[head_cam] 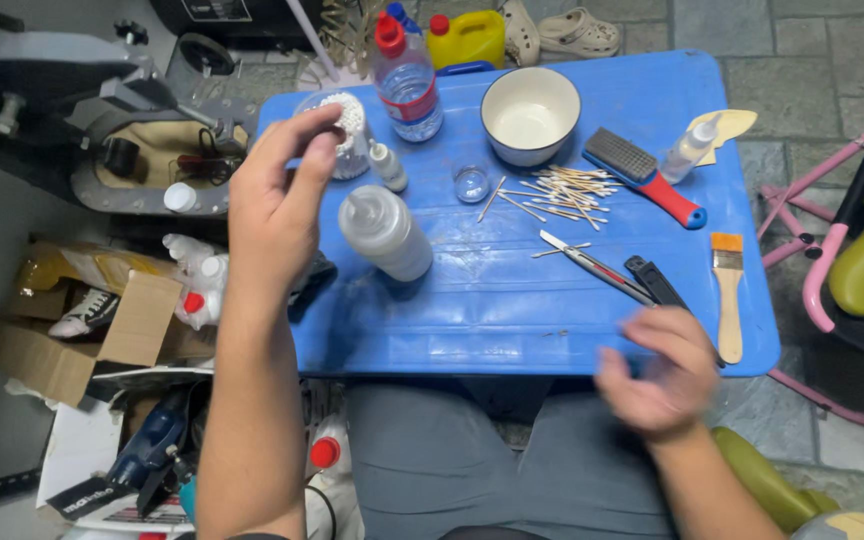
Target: The person scrapes the sole of a sneaker with a black tool and wipes it with a cloth. They then pick up a pink and blue sneaker and use a utility knife to trim the rubber edge around the toe box. Finally, they use a wooden stick to apply a substance to the trimmed area.
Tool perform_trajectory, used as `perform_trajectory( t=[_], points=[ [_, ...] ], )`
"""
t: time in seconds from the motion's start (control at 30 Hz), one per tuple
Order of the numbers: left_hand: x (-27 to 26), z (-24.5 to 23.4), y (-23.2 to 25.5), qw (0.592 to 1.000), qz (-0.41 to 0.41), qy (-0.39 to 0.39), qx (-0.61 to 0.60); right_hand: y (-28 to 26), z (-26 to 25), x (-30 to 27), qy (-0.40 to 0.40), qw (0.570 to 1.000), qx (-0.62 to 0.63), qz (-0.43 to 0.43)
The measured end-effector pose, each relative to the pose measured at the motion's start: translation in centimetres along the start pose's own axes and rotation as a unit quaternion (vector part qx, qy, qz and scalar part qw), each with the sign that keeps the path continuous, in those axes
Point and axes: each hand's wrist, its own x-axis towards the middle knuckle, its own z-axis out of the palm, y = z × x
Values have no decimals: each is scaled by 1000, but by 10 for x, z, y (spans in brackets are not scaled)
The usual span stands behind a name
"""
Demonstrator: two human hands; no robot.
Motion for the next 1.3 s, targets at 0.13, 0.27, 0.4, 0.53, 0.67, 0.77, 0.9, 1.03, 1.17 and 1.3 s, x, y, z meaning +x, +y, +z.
perform_trajectory(
  t=[0.13, 0.27, 0.4, 0.53, 0.67, 0.77, 0.9, 1.03, 1.17, 1.3],
  points=[
    [20, 3, 1, 995, -33, -62, 69, -49, 119, 78, -134, 988, 62, 55],
    [18, -4, -1, 995, -53, -82, -1, -50, 175, 108, -174, 950, 224, 128],
    [5, -10, -3, 987, -85, -94, -95, -38, 180, 111, -214, 958, 149, 119],
    [-5, -14, 3, 992, -49, -87, -76, -34, 184, 109, -207, 957, 166, 117],
    [-13, -12, 9, 998, -24, -55, 30, -32, 186, 107, -205, 959, 154, 121],
    [-20, 1, 9, 999, 21, -29, 17, -31, 187, 104, -189, 962, 147, 134],
    [-32, 7, 26, 1000, 14, -19, 12, -36, 185, 106, -200, 976, 41, 79],
    [-38, 1, 48, 997, -39, -23, -63, -54, 157, 118, -158, 984, 30, 76],
    [-56, 18, 44, 997, -31, 25, -73, -67, 82, 149, -107, 973, 137, 154],
    [-75, 68, 3, 991, -102, -31, -86, -40, -23, 201, -22, 966, 158, 205]
  ],
)
